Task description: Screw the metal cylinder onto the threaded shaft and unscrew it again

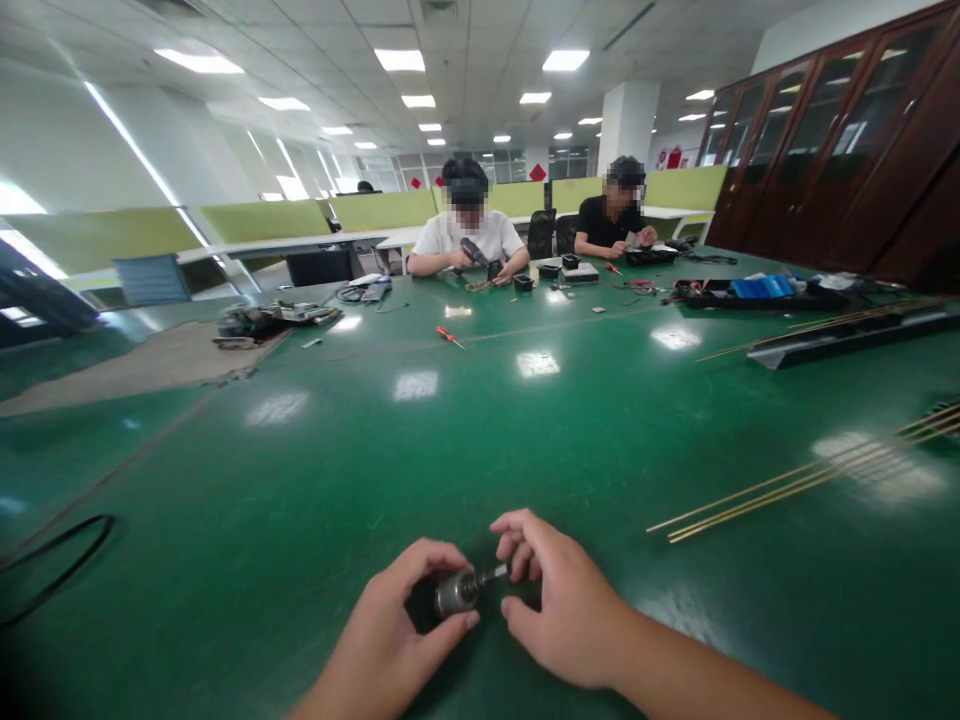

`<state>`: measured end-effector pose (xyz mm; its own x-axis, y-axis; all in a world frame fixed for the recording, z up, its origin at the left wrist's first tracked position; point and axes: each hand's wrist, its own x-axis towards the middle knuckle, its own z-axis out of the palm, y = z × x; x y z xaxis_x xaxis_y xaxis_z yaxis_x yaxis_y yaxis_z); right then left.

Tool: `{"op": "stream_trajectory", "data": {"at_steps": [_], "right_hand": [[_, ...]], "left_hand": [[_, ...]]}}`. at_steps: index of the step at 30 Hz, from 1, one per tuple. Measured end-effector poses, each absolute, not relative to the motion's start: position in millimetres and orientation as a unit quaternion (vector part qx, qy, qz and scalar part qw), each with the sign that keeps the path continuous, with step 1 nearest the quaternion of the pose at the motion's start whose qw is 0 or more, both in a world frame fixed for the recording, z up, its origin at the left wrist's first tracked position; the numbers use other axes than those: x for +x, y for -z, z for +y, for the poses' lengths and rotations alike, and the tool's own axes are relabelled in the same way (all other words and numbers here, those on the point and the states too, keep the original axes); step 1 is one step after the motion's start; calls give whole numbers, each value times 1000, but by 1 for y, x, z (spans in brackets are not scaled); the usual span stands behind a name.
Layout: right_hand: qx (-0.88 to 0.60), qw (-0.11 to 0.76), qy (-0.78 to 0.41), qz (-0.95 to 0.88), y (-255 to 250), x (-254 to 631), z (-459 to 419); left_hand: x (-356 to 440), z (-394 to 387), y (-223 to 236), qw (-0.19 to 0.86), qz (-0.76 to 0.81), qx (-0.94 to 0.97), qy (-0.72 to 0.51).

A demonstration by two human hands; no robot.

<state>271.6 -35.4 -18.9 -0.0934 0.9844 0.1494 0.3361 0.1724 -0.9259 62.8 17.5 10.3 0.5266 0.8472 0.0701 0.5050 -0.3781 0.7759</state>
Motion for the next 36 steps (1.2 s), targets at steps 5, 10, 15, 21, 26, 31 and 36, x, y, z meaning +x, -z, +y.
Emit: {"op": "stream_trajectory", "data": {"at_steps": [5,10,15,21,26,31,36], "right_hand": [[-531,419,-389,-626,22,271,-38],[-538,419,-406,-609,17,271,-42],[-524,420,-399,-624,14,272,-42],[-520,407,-376,-650,18,271,-39],[-518,407,-380,-649,15,272,-37],[-514,417,-386,-643,10,270,-34],[-520,418,-377,-642,9,268,-33]], "left_hand": [[56,18,-4,350,382,816,-257],[55,16,0,374,337,820,-272],[60,14,-1,376,348,820,-255],[65,17,-6,385,394,796,-250],[70,21,-10,415,411,778,-230],[68,25,-5,411,407,793,-193],[64,27,3,423,370,808,-175]]}}
